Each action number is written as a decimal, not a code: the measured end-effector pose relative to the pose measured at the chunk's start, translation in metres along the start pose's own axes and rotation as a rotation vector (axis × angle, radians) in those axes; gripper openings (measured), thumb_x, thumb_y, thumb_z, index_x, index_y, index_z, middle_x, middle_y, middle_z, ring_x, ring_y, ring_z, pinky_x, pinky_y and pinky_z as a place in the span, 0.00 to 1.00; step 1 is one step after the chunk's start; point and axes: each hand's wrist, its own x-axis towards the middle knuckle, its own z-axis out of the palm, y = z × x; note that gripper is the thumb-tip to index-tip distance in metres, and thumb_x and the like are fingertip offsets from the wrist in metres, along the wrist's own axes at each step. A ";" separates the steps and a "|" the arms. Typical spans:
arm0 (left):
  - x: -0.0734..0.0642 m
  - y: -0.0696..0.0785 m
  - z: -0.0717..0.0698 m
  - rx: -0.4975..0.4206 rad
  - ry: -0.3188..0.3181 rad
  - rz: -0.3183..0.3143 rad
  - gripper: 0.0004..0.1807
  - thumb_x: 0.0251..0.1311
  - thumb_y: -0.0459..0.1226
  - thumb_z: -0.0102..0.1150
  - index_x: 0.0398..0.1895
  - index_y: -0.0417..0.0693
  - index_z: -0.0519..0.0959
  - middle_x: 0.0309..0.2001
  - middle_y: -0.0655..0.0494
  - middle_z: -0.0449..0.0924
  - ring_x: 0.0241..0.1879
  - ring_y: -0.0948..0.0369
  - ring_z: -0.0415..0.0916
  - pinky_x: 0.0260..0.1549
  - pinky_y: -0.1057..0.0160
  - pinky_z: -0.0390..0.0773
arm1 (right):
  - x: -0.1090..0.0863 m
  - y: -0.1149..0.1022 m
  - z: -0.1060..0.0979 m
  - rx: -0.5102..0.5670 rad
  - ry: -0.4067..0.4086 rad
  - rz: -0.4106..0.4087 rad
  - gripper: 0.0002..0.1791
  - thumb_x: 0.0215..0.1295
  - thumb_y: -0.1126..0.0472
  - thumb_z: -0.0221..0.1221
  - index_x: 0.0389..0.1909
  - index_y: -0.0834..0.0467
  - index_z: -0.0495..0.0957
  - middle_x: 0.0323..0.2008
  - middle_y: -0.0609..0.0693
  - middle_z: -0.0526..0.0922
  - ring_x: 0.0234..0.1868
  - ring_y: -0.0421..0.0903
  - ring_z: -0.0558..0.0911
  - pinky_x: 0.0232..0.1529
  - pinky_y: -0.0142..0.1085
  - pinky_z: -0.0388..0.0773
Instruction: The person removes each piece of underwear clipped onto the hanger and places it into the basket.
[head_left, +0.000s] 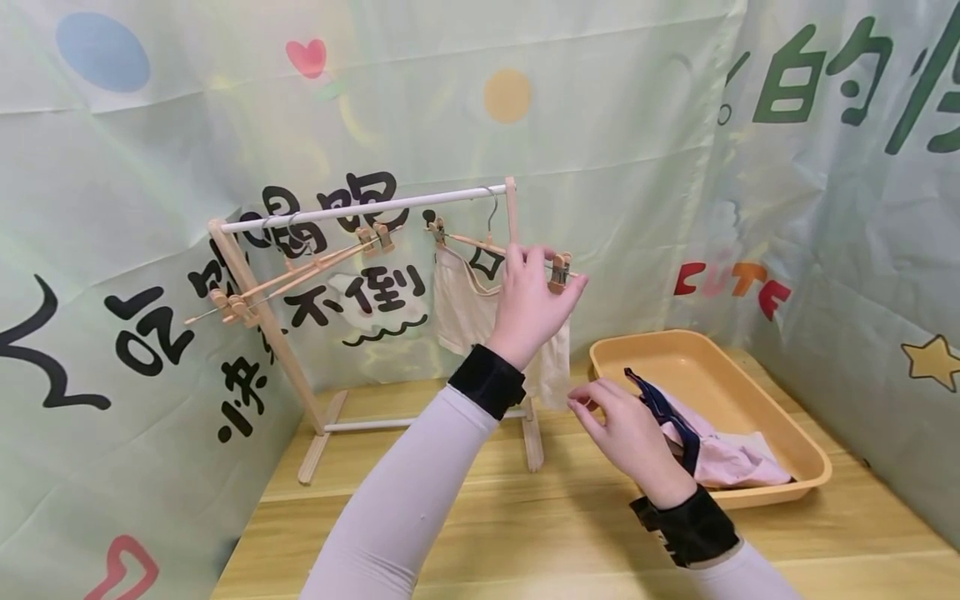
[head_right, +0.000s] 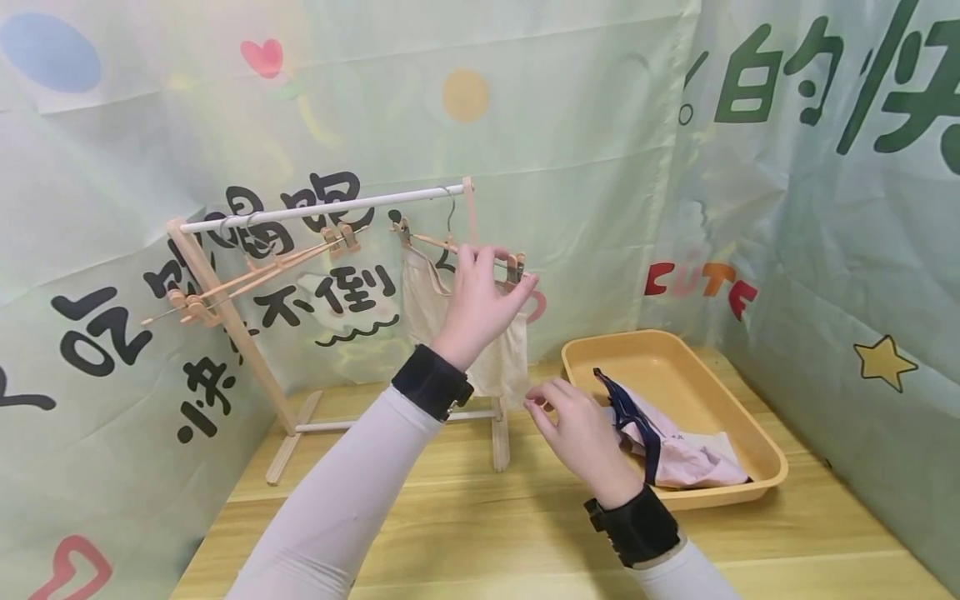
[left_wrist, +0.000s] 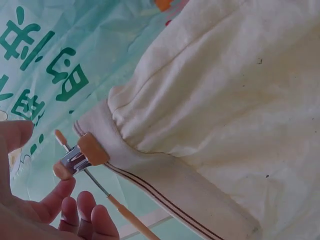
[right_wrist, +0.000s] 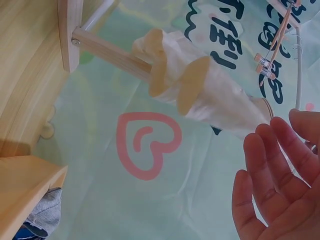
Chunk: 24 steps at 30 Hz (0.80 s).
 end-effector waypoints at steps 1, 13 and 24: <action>-0.001 0.000 -0.001 0.007 0.008 0.000 0.26 0.56 0.55 0.60 0.48 0.46 0.71 0.45 0.49 0.61 0.42 0.56 0.62 0.35 0.61 0.72 | 0.000 0.000 0.000 -0.001 -0.003 0.003 0.04 0.62 0.56 0.62 0.36 0.49 0.80 0.31 0.42 0.79 0.27 0.35 0.74 0.23 0.36 0.75; -0.009 -0.002 -0.011 0.138 0.148 0.012 0.22 0.53 0.52 0.63 0.36 0.46 0.67 0.37 0.52 0.64 0.31 0.58 0.64 0.25 0.61 0.71 | -0.002 -0.001 0.001 -0.002 -0.019 0.008 0.04 0.62 0.54 0.61 0.36 0.48 0.79 0.31 0.42 0.79 0.27 0.35 0.74 0.23 0.35 0.76; -0.017 -0.013 -0.022 0.206 0.251 0.062 0.15 0.56 0.43 0.61 0.36 0.45 0.67 0.33 0.52 0.67 0.31 0.59 0.66 0.26 0.60 0.73 | -0.002 -0.001 0.001 0.003 -0.023 0.003 0.04 0.62 0.54 0.61 0.37 0.48 0.79 0.31 0.42 0.79 0.27 0.36 0.74 0.23 0.35 0.76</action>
